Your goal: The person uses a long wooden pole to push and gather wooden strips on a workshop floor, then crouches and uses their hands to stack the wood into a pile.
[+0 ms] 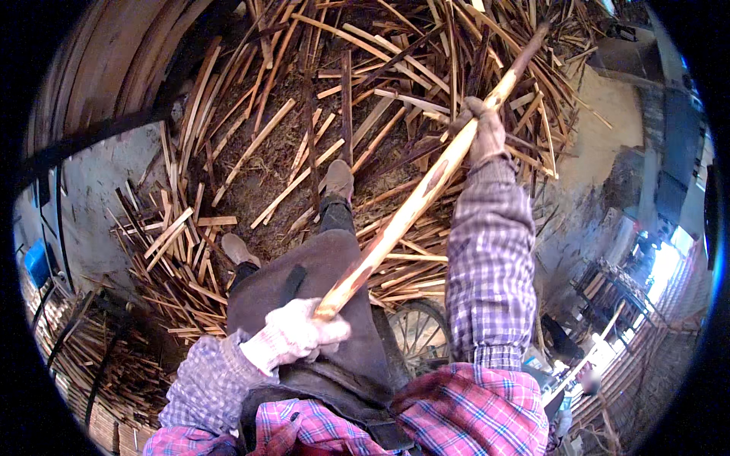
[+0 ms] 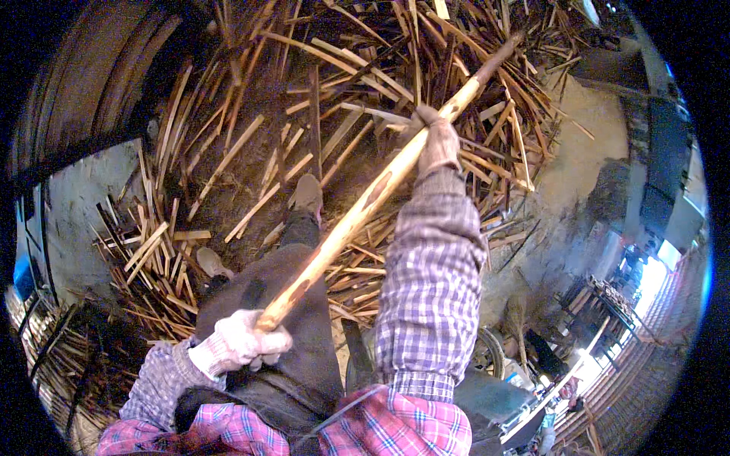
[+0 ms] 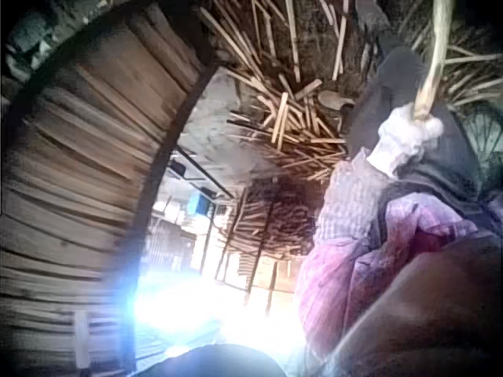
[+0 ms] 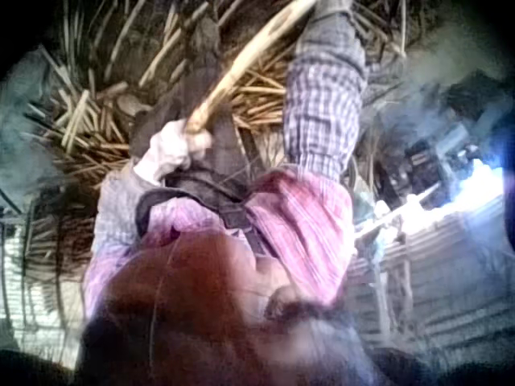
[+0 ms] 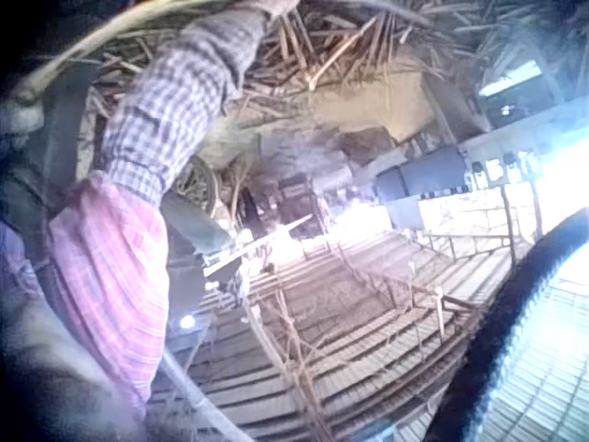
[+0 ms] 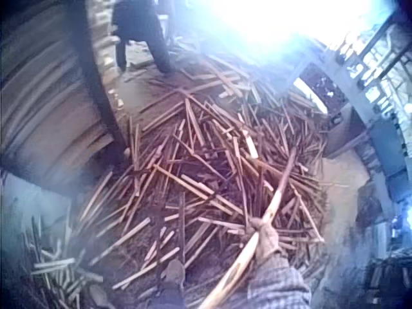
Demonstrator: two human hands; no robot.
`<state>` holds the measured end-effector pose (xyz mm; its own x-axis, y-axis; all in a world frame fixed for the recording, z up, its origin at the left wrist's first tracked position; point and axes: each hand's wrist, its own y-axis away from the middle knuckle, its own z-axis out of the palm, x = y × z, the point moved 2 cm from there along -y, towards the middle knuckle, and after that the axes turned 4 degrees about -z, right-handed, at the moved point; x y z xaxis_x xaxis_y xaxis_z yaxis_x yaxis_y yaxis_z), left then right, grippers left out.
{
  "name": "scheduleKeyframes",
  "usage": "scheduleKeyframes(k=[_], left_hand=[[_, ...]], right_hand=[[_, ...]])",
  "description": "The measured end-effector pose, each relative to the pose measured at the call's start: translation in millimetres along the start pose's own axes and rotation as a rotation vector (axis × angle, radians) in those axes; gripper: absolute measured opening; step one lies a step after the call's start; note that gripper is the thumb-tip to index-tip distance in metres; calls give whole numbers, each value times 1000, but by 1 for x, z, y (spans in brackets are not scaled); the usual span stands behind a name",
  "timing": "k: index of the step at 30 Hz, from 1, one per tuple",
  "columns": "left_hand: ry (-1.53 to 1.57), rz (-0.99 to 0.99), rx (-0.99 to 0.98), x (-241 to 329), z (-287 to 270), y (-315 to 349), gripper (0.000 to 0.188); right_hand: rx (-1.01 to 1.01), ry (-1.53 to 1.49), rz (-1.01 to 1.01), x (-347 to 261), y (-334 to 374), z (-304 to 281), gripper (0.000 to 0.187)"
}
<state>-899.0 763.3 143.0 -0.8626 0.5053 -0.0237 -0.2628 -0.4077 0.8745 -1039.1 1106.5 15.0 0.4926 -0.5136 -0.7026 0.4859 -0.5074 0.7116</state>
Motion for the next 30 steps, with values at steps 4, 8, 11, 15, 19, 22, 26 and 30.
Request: scheduleKeyframes(k=[4,8,11,15,19,22,26,30], left_hand=[[26,9,-125,-104,-31,41,20],[-152,-10,-88,-169,-104,72,26],[-580,31,233,-254,-163,109,46],[-459,-286,416,-323,-221,171,47],[-379,-249,433,-378,-240,184,52],[-879,-497,347,-393,-268,126,49],[-954,-340,335,-366,-245,72,49],[-846,-356,446,-295,-184,74,47]], right_hand=[[91,-22,-114,53,102,12,12],[96,-78,-230,99,178,34,12],[110,130,-210,151,301,109,19],[160,-108,-90,236,397,138,17],[103,-260,177,273,420,138,14],[54,-298,280,270,383,124,33],[158,-268,78,234,276,85,43],[24,-215,-68,164,171,49,23]])
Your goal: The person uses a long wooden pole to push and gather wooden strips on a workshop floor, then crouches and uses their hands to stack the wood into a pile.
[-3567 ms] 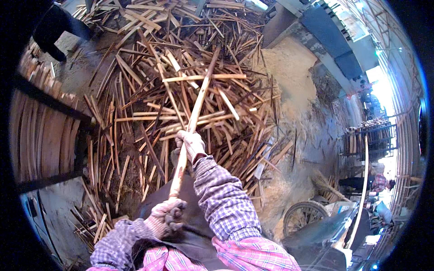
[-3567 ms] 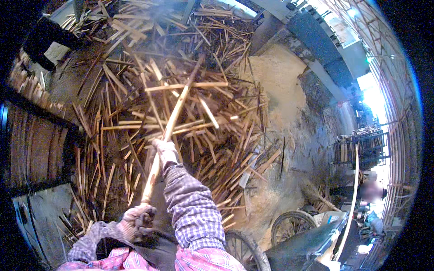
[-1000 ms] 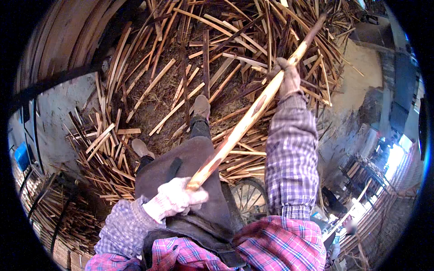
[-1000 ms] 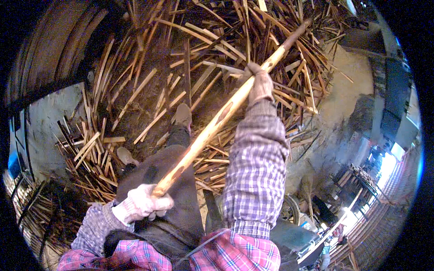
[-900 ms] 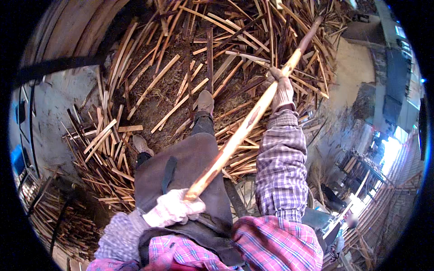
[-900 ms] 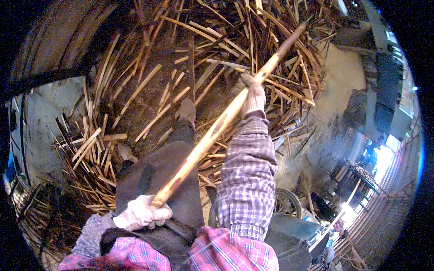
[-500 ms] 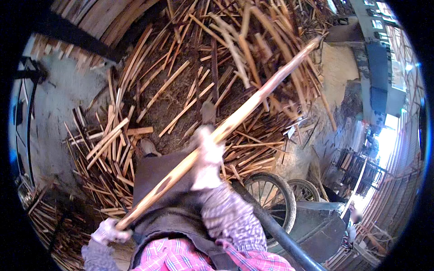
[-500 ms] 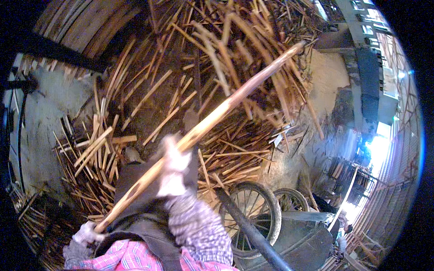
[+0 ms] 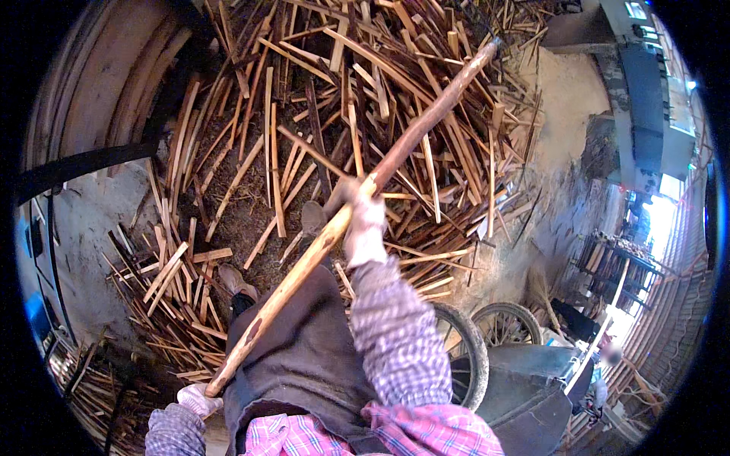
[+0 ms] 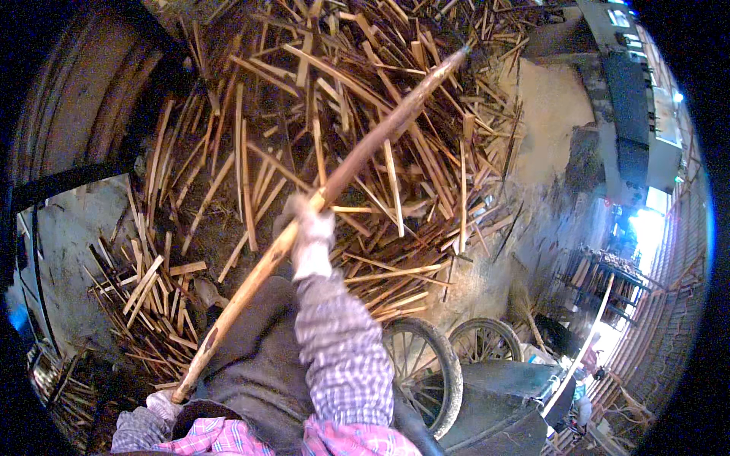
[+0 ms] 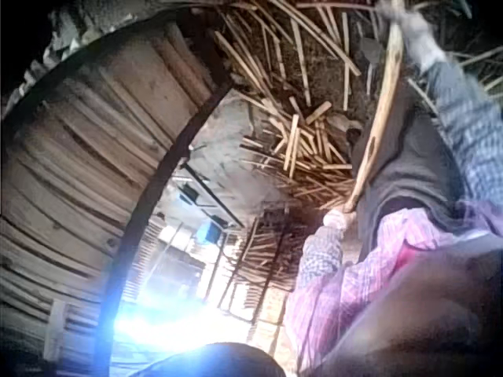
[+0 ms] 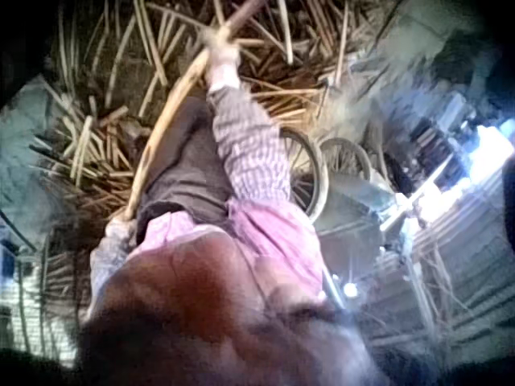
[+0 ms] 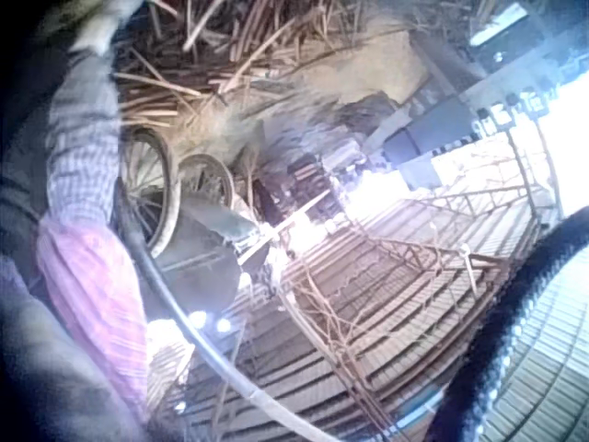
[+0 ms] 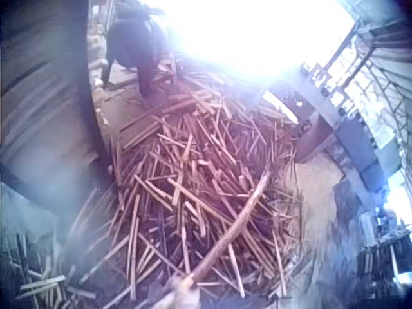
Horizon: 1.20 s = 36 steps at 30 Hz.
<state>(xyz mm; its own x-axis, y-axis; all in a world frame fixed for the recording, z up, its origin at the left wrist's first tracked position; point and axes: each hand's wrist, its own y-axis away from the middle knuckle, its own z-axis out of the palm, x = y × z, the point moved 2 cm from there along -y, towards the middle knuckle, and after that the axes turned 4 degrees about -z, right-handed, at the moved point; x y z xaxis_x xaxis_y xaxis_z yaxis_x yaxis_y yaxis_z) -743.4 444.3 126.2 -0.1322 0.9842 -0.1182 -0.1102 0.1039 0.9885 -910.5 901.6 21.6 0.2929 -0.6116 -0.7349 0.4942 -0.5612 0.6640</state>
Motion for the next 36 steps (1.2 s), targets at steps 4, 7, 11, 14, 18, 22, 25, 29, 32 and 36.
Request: scheduleKeyframes(k=[4,7,11,14,18,22,25,29,32,36], left_hand=[[52,157,224,14,-7,-5,50],[69,-73,286,40,-15,10,50],[-130,-122,595,5,22,-6,48],[320,158,403,-99,39,-31,40],[-97,-154,577,-220,65,-31,39],[-143,-421,263,-298,117,-48,42],[-89,-401,266,-276,79,-34,54],[-114,-376,134,-196,56,-28,53],[-219,-235,125,-116,55,-40,49],[-225,-208,257,51,34,-52,43]], right_hand=[[159,18,0,-10,-87,-33,11],[-9,-81,12,-25,-71,-4,10],[-52,-101,-2,-20,-41,-5,10],[150,-126,-42,8,33,-2,15],[90,-117,-47,66,140,29,14],[46,-93,15,93,228,26,11],[229,-176,153,90,224,16,19],[152,-146,207,56,164,12,32],[62,-112,106,-8,112,0,47],[52,95,-146,-109,7,5,39]])
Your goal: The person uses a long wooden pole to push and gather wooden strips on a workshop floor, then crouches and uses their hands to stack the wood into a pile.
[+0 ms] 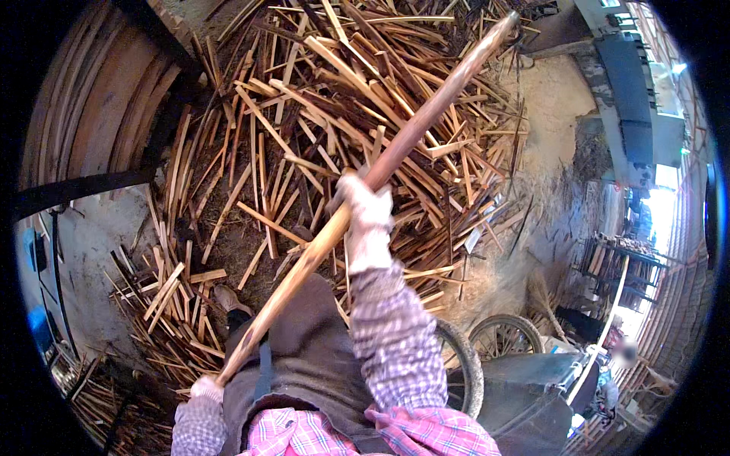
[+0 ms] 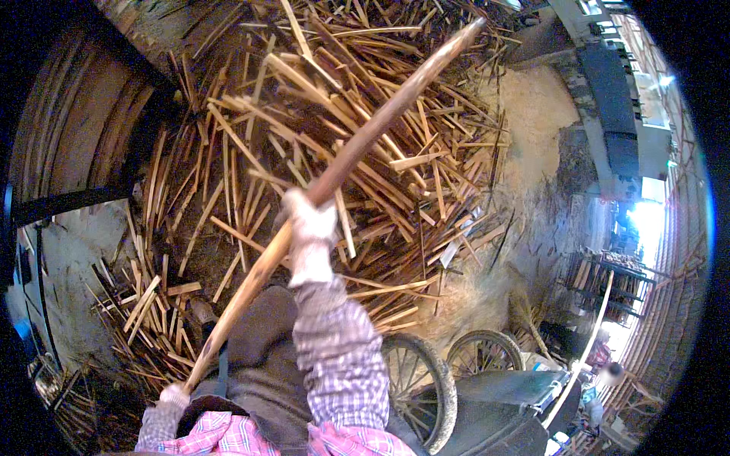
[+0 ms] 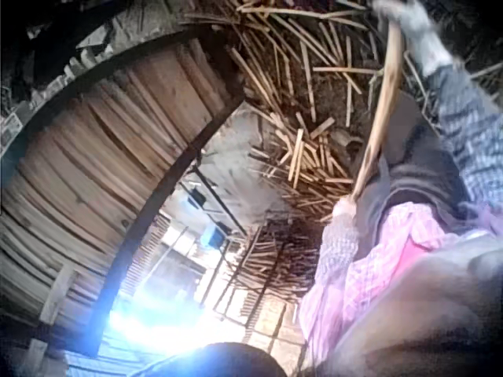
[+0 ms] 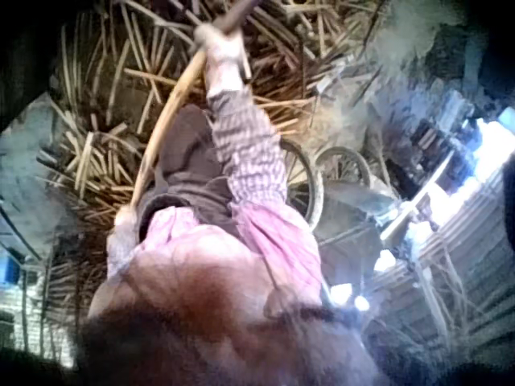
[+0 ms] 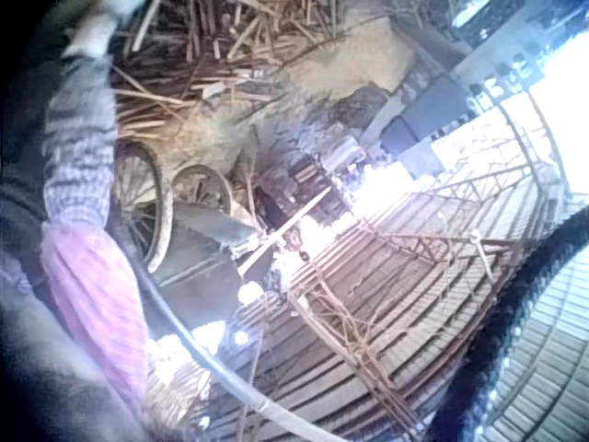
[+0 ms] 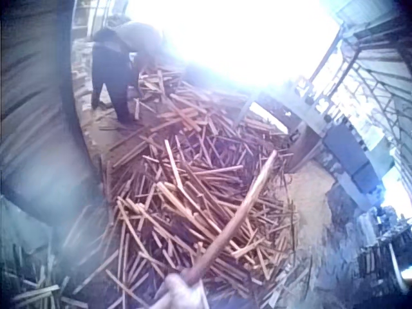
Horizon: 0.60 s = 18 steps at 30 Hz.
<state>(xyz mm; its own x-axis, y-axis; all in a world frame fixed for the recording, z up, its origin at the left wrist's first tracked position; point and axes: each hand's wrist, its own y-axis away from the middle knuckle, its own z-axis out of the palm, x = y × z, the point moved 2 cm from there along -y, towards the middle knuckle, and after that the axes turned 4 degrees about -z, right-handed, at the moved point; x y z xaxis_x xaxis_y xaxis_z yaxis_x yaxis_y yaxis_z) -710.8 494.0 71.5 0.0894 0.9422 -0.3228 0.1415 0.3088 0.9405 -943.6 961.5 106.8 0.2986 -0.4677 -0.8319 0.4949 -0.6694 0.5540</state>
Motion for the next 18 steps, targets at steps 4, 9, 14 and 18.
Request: scheduleKeyframes(k=[4,9,14,18], left_hand=[[71,184,111,126,-127,30,46],[324,479,-74,271,-251,118,44],[1281,645,-910,326,-211,150,17],[1285,548,-1090,257,-127,141,14]], right_hand=[[99,112,-89,-73,-123,-8,35],[150,265,82,-57,-171,-29,37],[59,35,190,-31,-148,-81,10],[70,343,214,34,-64,-113,16]])
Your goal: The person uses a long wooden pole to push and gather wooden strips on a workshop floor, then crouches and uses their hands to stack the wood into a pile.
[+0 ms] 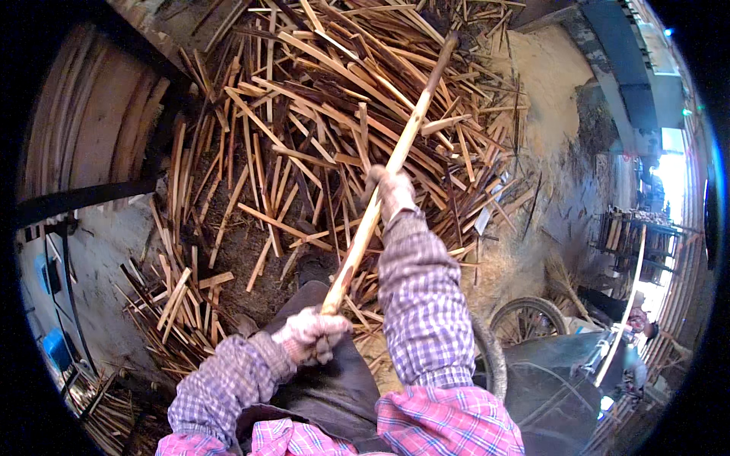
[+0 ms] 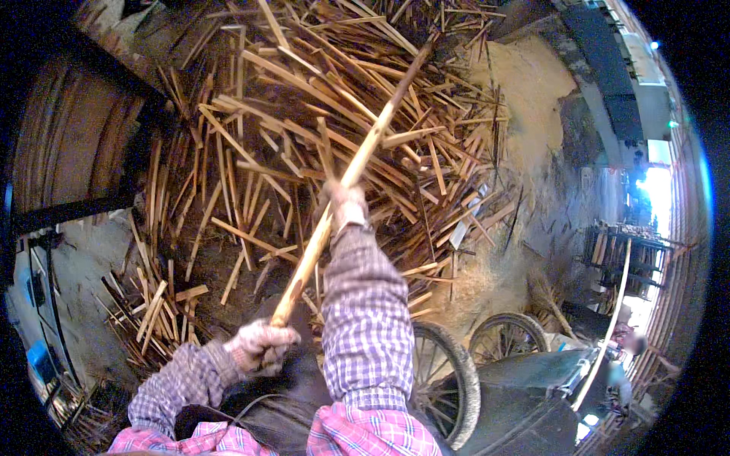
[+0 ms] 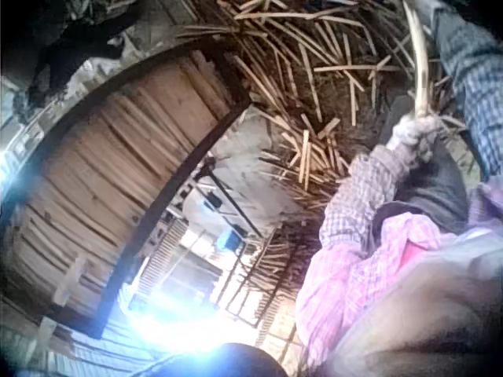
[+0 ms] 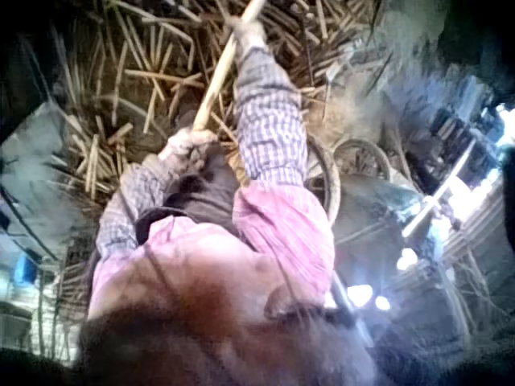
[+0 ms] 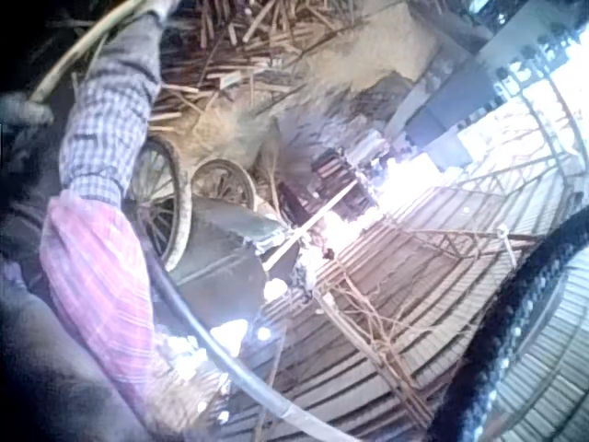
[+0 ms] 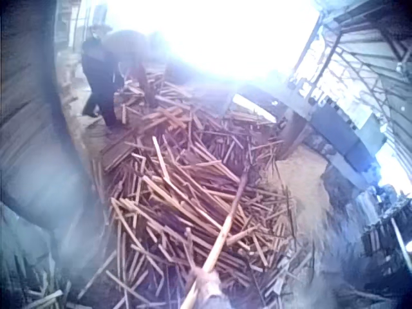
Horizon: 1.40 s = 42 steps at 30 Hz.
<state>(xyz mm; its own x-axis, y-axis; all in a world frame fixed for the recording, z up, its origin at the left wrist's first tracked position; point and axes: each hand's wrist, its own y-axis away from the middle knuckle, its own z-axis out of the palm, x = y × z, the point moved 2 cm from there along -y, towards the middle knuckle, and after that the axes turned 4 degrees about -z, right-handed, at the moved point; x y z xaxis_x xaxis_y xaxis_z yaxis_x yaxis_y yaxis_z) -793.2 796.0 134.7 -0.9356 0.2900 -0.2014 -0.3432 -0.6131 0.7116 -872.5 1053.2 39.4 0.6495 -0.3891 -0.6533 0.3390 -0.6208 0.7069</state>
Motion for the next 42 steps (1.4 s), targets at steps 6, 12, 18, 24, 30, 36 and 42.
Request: scheduleKeyframes(k=[6,12,18,24,30,36,42], left_hand=[[-177,120,222,-100,-60,80,19],[-231,56,222,-176,-72,147,21],[-419,-82,447,-164,-70,157,40],[-648,-186,760,-119,-68,172,56],[-802,-240,773,-102,-66,165,51],[-832,36,706,-136,-103,166,48],[-1278,-203,724,-203,-204,181,45]], right_hand=[[-80,-313,-153,68,136,28,10],[-102,-330,-157,123,209,18,10],[-176,-544,26,107,224,28,6],[-141,-215,-1,79,127,35,20],[-113,-488,-10,34,-11,5,26],[-429,-602,60,70,-24,22,16],[-326,-647,-54,104,68,44,18]])
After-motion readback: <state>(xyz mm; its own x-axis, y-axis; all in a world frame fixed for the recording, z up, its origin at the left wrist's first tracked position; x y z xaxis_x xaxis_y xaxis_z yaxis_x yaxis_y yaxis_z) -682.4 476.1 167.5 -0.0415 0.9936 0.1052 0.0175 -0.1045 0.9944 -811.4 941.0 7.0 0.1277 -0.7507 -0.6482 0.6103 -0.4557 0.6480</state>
